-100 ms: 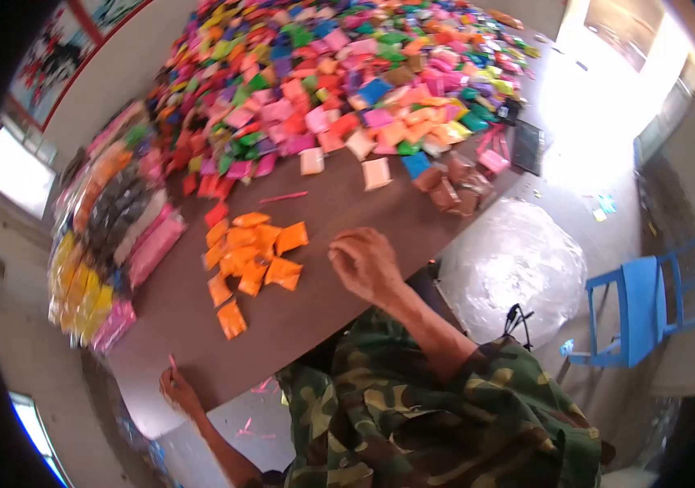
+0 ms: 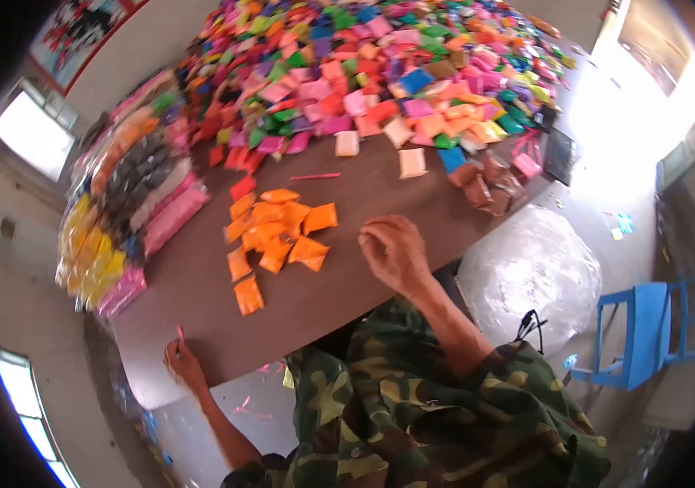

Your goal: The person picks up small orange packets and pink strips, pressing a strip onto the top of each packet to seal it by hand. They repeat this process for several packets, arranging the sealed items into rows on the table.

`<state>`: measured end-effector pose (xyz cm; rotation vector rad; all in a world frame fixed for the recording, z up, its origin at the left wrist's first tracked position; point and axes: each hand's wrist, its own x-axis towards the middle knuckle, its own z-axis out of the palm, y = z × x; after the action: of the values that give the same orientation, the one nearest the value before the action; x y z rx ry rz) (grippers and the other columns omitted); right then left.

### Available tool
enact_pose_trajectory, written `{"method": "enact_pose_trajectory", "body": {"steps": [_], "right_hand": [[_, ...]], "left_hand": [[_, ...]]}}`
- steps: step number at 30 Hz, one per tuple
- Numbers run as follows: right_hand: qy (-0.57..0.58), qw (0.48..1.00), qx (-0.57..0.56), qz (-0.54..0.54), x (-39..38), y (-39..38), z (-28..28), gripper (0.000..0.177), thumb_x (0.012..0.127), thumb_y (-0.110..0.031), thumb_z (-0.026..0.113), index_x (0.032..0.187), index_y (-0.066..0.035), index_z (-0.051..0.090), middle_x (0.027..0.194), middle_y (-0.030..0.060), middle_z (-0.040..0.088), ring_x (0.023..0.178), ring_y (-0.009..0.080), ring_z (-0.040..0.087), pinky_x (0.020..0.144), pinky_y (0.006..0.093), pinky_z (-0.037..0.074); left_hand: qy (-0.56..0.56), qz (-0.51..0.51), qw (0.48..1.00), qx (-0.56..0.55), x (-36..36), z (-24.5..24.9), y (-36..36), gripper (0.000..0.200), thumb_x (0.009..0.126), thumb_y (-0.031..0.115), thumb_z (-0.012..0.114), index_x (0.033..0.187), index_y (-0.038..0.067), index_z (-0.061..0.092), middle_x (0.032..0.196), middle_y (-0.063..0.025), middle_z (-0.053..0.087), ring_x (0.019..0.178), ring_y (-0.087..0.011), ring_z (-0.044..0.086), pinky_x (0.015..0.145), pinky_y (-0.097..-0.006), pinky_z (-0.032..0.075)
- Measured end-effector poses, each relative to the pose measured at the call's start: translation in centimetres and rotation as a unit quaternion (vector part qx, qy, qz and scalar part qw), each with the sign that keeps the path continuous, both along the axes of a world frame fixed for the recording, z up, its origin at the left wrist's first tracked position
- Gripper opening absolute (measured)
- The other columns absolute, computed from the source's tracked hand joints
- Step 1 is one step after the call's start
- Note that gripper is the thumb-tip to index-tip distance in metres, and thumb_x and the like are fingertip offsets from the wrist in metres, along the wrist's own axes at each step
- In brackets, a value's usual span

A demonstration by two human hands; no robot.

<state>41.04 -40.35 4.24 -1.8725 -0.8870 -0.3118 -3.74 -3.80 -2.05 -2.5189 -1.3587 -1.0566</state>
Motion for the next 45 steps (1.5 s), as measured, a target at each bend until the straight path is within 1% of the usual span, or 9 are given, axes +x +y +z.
{"method": "enact_pose_trajectory", "body": {"steps": [3,9,12,15,19,24,28,34,45], "right_hand": [[0.008,1.000,0.017,-0.008,-0.8,2.0,0.2,0.013,0.090,-0.012,0.079,0.102,-0.008,0.080,0.113,0.0096,0.078,0.109,0.0357,0.071,0.096,0.0477,0.056],[-0.020,0.999,-0.041,0.013,-1.0,1.8,0.8,0.015,0.092,-0.011,0.078,0.107,-0.007,0.081,0.117,0.0118,0.078,0.117,0.0347,0.070,0.102,0.0463,0.054],[-0.043,0.994,-0.099,0.036,-2.3,2.0,1.7,0.022,0.093,-0.013,0.078,0.114,-0.006,0.079,0.123,0.0110,0.077,0.120,0.0342,0.070,0.107,0.0482,0.051],[-0.095,0.985,-0.093,0.109,-4.5,3.8,4.5,0.034,0.093,-0.017,0.079,0.125,-0.006,0.075,0.135,0.0107,0.072,0.127,0.0327,0.066,0.112,0.0497,0.047],[-0.160,0.956,-0.167,0.178,-5.5,6.7,4.9,0.048,0.093,-0.022,0.081,0.137,-0.007,0.069,0.150,0.0120,0.061,0.139,0.0310,0.058,0.116,0.0494,0.044],[-0.165,0.944,-0.208,0.195,-5.5,6.1,2.8,0.057,0.095,-0.028,0.079,0.145,-0.005,0.064,0.153,0.0146,0.057,0.142,0.0328,0.055,0.118,0.0505,0.043],[-0.148,0.934,-0.247,0.210,-6.6,2.8,3.3,0.062,0.099,-0.033,0.075,0.151,-0.003,0.059,0.159,0.0166,0.053,0.146,0.0355,0.052,0.120,0.0539,0.040],[-0.146,0.930,-0.272,0.198,-7.7,2.0,2.8,0.069,0.102,-0.042,0.071,0.155,0.000,0.055,0.165,0.0202,0.047,0.151,0.0419,0.045,0.123,0.0588,0.036],[-0.187,0.918,-0.272,0.221,-6.3,4.3,4.6,0.077,0.100,-0.048,0.074,0.153,0.003,0.055,0.165,0.0211,0.046,0.154,0.0400,0.042,0.122,0.0596,0.036]], "left_hand": [[0.022,0.020,1.000,0.000,-0.1,3.6,1.1,0.016,0.106,0.021,0.068,0.110,0.006,0.073,0.104,-0.0139,0.075,0.099,-0.0385,0.069,0.089,-0.0497,0.053],[0.003,0.045,0.999,-0.022,1.5,5.3,-1.0,0.018,0.108,0.023,0.067,0.111,0.007,0.074,0.105,-0.0118,0.076,0.095,-0.0359,0.068,0.087,-0.0481,0.053],[0.006,0.049,0.999,-0.022,1.4,5.1,-1.0,0.014,0.107,0.020,0.066,0.112,0.009,0.072,0.110,-0.0097,0.077,0.103,-0.0354,0.069,0.091,-0.0485,0.054],[0.006,0.058,0.998,-0.040,1.9,5.9,-1.6,0.014,0.107,0.021,0.066,0.112,0.009,0.071,0.112,-0.0090,0.077,0.104,-0.0352,0.069,0.093,-0.0484,0.054],[0.010,0.039,0.999,0.001,1.2,5.0,-0.8,0.015,0.107,0.021,0.068,0.113,0.008,0.072,0.111,-0.0107,0.075,0.101,-0.0354,0.068,0.090,-0.0473,0.054],[0.025,0.054,0.998,-0.036,2.1,6.4,-2.1,0.012,0.108,0.018,0.066,0.113,0.009,0.071,0.114,-0.0099,0.076,0.105,-0.0350,0.069,0.091,-0.0475,0.055],[0.021,0.046,0.999,-0.016,2.3,6.3,-2.2,0.011,0.108,0.017,0.066,0.112,0.007,0.070,0.113,-0.0098,0.076,0.104,-0.0350,0.069,0.090,-0.0473,0.055],[0.024,0.043,0.999,0.005,1.9,5.8,-1.5,0.010,0.107,0.016,0.066,0.111,0.007,0.071,0.113,-0.0099,0.076,0.105,-0.0352,0.069,0.091,-0.0487,0.055],[0.017,0.060,0.998,-0.015,2.1,5.8,-1.4,0.008,0.104,0.015,0.068,0.110,0.010,0.072,0.115,-0.0079,0.076,0.107,-0.0346,0.068,0.093,-0.0473,0.055]]}}
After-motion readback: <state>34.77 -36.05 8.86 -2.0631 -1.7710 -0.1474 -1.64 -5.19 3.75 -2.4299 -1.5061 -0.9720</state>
